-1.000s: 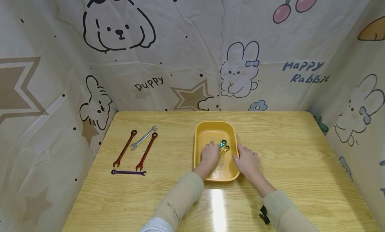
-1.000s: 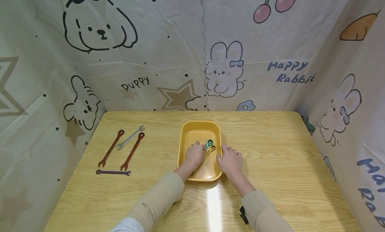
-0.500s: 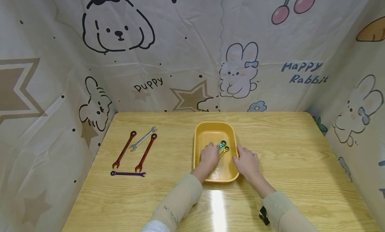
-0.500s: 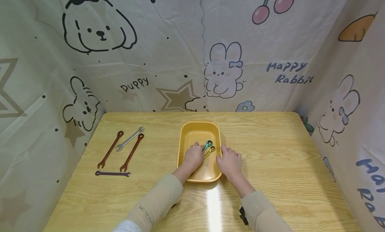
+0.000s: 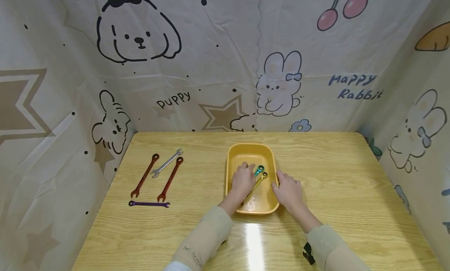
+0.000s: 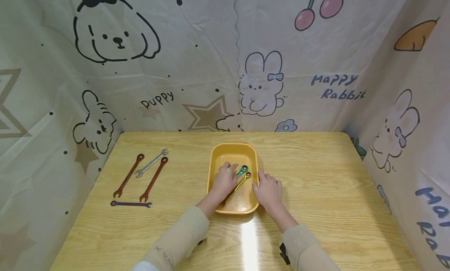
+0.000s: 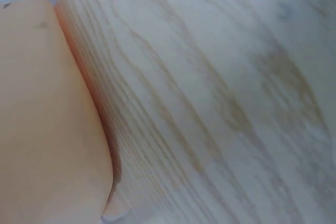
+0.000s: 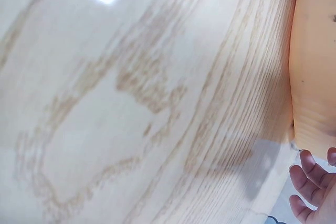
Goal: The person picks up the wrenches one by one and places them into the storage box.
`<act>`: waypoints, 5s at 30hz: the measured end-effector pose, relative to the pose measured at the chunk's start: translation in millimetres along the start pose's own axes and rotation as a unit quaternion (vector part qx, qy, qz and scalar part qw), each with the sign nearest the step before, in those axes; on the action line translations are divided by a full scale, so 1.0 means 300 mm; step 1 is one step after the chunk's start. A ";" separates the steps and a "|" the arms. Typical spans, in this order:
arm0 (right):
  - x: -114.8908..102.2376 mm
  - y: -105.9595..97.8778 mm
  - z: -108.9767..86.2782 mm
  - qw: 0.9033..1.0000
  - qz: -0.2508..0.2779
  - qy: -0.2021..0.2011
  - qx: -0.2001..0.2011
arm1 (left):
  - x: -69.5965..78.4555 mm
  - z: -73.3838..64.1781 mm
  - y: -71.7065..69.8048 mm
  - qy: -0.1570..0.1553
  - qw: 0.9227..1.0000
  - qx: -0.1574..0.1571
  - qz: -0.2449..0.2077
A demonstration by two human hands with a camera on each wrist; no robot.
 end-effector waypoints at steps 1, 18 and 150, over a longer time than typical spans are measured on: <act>0.001 0.000 0.000 1.000 0.001 0.000 0.000 | 0.001 -0.002 -0.006 0.003 1.000 0.003 -0.001; 0.004 0.004 -0.003 1.000 0.012 0.000 0.000 | -0.029 -0.048 -0.132 0.040 0.997 0.057 -0.035; 0.007 0.010 -0.003 1.000 0.021 0.002 -0.004 | -0.829 -0.498 -0.428 -0.089 0.985 0.011 -0.146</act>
Point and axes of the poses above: each hand's wrist, its own z-axis towards the middle knuckle, its own y-axis out of the palm, x = y × z, the point moved 10 cm from there along z, towards the middle knuckle, and after that the axes turned 3 degrees about -z, right-handed, at the moved point
